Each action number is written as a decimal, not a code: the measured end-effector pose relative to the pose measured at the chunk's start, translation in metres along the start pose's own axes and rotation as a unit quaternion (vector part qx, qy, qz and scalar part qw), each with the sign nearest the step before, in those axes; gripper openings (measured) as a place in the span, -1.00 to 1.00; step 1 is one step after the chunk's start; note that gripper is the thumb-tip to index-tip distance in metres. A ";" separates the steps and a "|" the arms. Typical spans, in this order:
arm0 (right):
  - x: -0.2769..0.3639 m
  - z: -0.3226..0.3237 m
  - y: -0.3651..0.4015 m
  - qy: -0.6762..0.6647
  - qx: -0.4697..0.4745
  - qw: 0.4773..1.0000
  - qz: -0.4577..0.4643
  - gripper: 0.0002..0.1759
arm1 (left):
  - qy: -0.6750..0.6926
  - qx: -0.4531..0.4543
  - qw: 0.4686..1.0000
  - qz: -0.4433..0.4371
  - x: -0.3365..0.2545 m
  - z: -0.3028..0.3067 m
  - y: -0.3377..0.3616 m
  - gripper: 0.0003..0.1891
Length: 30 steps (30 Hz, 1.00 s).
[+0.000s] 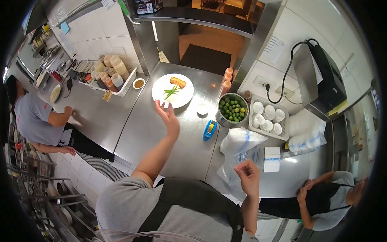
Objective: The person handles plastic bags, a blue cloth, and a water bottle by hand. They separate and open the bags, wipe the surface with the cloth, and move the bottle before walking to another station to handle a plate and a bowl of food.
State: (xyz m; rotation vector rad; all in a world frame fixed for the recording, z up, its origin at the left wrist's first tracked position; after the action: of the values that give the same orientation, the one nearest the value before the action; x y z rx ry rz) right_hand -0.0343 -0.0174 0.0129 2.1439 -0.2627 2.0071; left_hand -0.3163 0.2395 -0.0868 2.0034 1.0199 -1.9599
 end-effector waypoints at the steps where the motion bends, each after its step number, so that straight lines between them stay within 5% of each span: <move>1: -0.002 0.001 -0.002 0.005 0.004 1.000 0.002 -0.85 | 0.011 0.074 0.997 -0.016 -0.025 -0.005 0.022 -0.34; 2: -0.003 0.001 -0.002 0.009 0.009 1.000 0.002 -0.86 | 0.023 0.148 0.988 -0.030 -0.050 -0.009 0.046 -0.39; 4: -0.001 -0.010 -0.004 0.031 0.036 0.999 -0.004 -0.86 | 0.088 0.406 0.874 -0.253 -0.154 -0.012 0.085 -0.59; 5: 0.002 -0.018 -0.007 0.043 0.049 0.998 -0.005 -0.87 | 0.119 0.543 0.784 -0.276 -0.178 -0.016 0.110 -0.66; 8: 0.025 -0.024 -0.013 0.000 0.072 0.994 0.084 -0.88 | 0.083 0.668 0.711 -0.205 -0.190 -0.025 0.138 -0.70; 12: 0.047 0.006 -0.024 -0.193 0.060 0.962 0.183 -0.86 | 0.170 0.656 0.704 -0.214 -0.187 -0.028 0.133 -0.82; 18: 0.021 0.029 -0.028 -0.035 0.021 0.993 0.108 -0.83 | 0.229 0.661 0.713 0.038 -0.168 -0.031 0.136 -0.95; 24: 0.041 0.036 -0.044 -0.011 -0.154 0.975 0.163 -0.85 | 0.074 0.511 0.855 -0.038 -0.156 -0.070 0.121 -0.96; 27: 0.053 0.042 -0.060 0.147 -0.257 0.931 0.216 -0.86 | 0.016 0.486 0.872 -0.060 -0.159 -0.092 0.127 -0.93; 30: 0.022 0.053 -0.080 0.161 -0.253 0.945 0.132 -0.85 | -0.041 0.488 0.871 -0.032 -0.143 -0.106 0.131 -0.90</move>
State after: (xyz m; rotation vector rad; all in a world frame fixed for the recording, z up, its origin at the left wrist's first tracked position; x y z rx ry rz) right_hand 0.0390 0.0464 0.0303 1.5058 -0.9371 2.0905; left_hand -0.1425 0.1485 0.0151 2.2279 -0.0161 -2.9249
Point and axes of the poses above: each hand's wrist, its own y-axis away from the middle knuckle, its own z-axis out of the back of the hand, x = y × z, the point moved 6 cm from there along -y, towards the middle knuckle, and after that the axes turned 11 degrees about -y, right-handed, at the moved point
